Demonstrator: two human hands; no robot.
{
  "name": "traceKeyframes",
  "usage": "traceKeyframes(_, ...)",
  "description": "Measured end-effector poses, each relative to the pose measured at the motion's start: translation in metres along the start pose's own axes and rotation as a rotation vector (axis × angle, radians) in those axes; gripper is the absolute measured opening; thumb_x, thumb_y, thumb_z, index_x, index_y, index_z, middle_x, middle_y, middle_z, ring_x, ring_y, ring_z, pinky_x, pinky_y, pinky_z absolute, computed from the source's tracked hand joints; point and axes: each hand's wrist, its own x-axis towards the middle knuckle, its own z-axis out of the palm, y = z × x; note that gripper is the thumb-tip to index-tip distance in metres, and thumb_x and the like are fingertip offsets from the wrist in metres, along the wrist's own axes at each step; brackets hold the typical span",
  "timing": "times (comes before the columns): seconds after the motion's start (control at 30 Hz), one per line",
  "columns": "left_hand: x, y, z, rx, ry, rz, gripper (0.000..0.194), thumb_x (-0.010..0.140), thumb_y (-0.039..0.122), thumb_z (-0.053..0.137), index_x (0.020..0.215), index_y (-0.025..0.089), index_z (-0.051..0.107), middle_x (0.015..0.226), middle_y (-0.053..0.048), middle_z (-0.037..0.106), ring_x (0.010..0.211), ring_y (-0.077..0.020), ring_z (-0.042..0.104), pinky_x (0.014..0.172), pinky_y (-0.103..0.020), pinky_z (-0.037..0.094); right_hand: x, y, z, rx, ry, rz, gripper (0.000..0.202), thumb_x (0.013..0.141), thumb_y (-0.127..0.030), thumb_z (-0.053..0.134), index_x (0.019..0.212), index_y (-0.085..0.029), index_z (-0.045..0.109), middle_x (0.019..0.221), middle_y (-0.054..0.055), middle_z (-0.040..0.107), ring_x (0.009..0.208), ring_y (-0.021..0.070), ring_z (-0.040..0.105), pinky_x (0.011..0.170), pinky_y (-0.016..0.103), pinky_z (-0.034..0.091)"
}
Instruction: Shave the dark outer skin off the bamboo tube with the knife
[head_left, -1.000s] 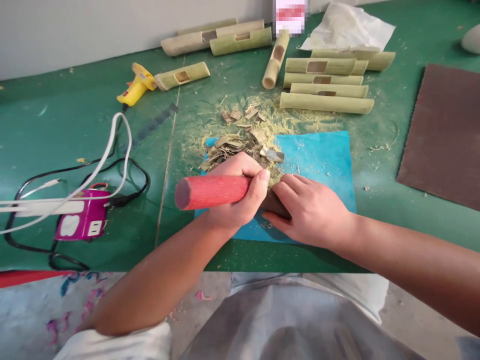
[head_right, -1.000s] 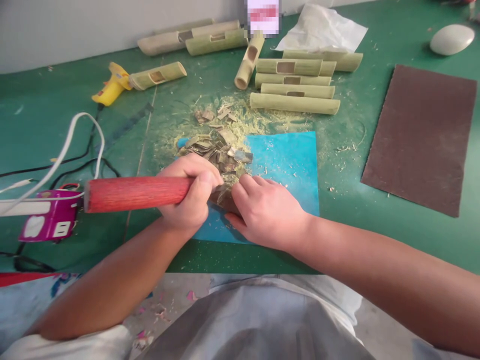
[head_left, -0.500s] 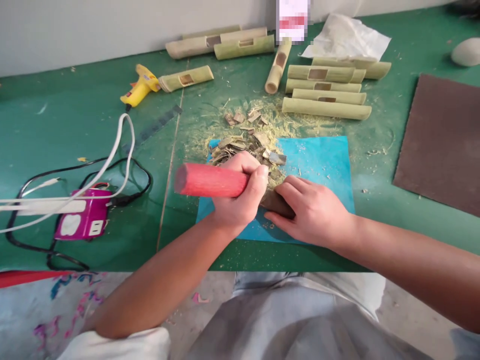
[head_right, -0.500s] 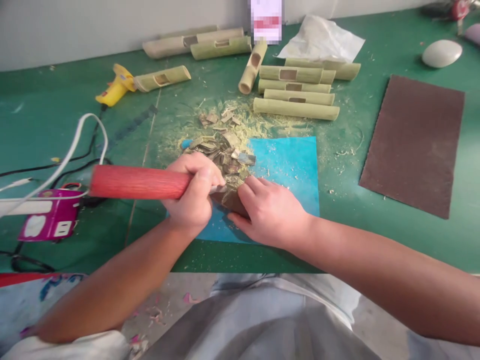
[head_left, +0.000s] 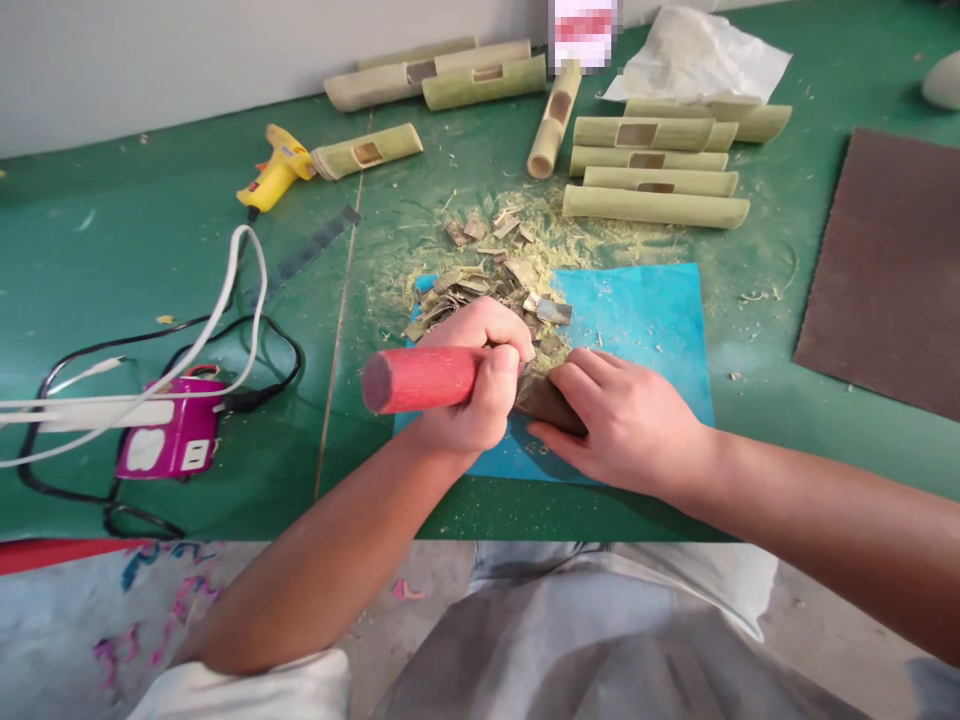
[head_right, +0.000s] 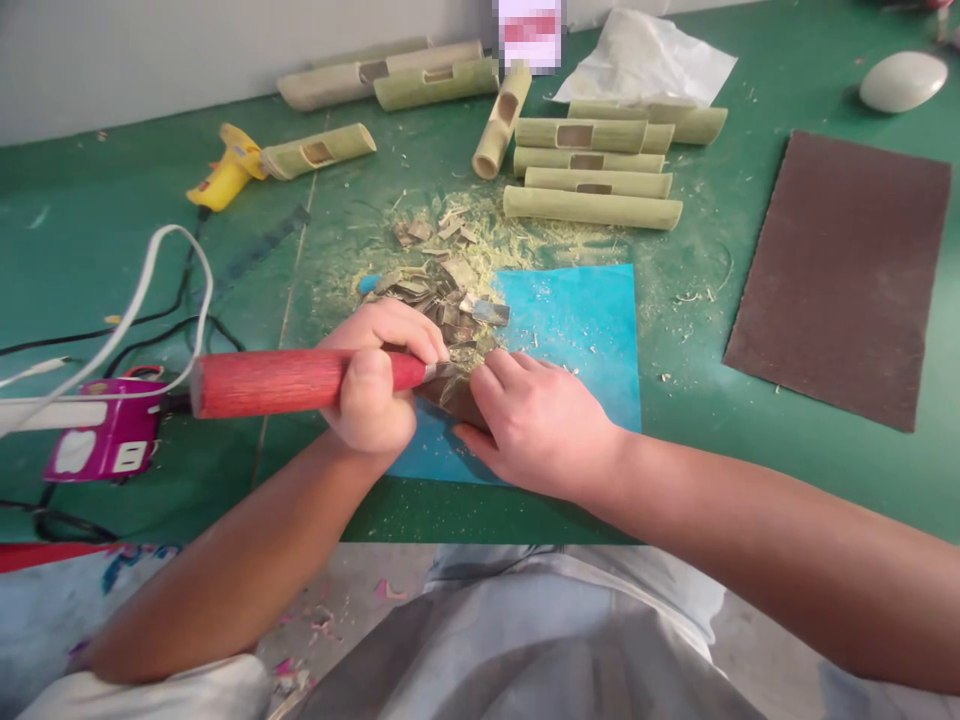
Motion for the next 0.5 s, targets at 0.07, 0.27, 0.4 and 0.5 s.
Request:
traceKeyframes(0.07, -0.0005, 0.0002, 0.0018, 0.005, 0.050, 0.017, 0.040, 0.102, 0.053, 0.050, 0.077, 0.023, 0.059, 0.070, -0.002, 0.063, 0.066, -0.0184, 0.063, 0.063, -0.036, 0.053, 0.0000, 0.0003, -0.0004, 0.000, 0.001, -0.006, 0.027, 0.096, -0.041, 0.063, 0.085, -0.017, 0.061, 0.079, 0.008, 0.064, 0.067, 0.0201, 0.054, 0.059, 0.032, 0.041)
traceKeyframes(0.27, -0.0019, 0.0028, 0.0057, -0.003, 0.150, 0.078, 0.023, 0.097, 0.035, 0.063, 0.080, 0.021, 0.057, 0.072, 0.001, 0.063, 0.062, -0.0122, 0.060, 0.061, -0.029, 0.052, 0.0009, -0.0013, 0.0002, -0.011, 0.049, -0.028, 0.027, 0.094, -0.040, 0.066, 0.083, -0.016, 0.062, 0.076, 0.007, 0.064, 0.065, 0.0194, 0.054, 0.057, 0.032, 0.040)
traceKeyframes(0.4, -0.0034, 0.0028, 0.0014, 0.113, 0.142, 0.152, 0.026, 0.094, 0.029, 0.065, 0.071, 0.021, 0.059, 0.064, 0.003, 0.062, 0.056, -0.0117, 0.059, 0.056, -0.029, 0.048, 0.0011, -0.0022, 0.0005, -0.018, 0.049, -0.026, 0.028, 0.096, -0.041, 0.063, 0.083, -0.016, 0.062, 0.076, 0.006, 0.063, 0.066, 0.0194, 0.054, 0.058, 0.032, 0.039)
traceKeyframes(0.5, -0.0024, 0.0016, 0.0024, 0.121, 0.155, 0.167, 0.028, 0.095, 0.033, 0.064, 0.070, 0.022, 0.058, 0.062, 0.002, 0.061, 0.055, -0.0127, 0.058, 0.053, -0.031, 0.047, 0.0007, -0.0016, 0.0004, -0.006, 0.024, -0.026, 0.028, 0.098, -0.041, 0.061, 0.083, -0.017, 0.061, 0.077, 0.006, 0.062, 0.067, 0.0187, 0.052, 0.059, 0.031, 0.038)
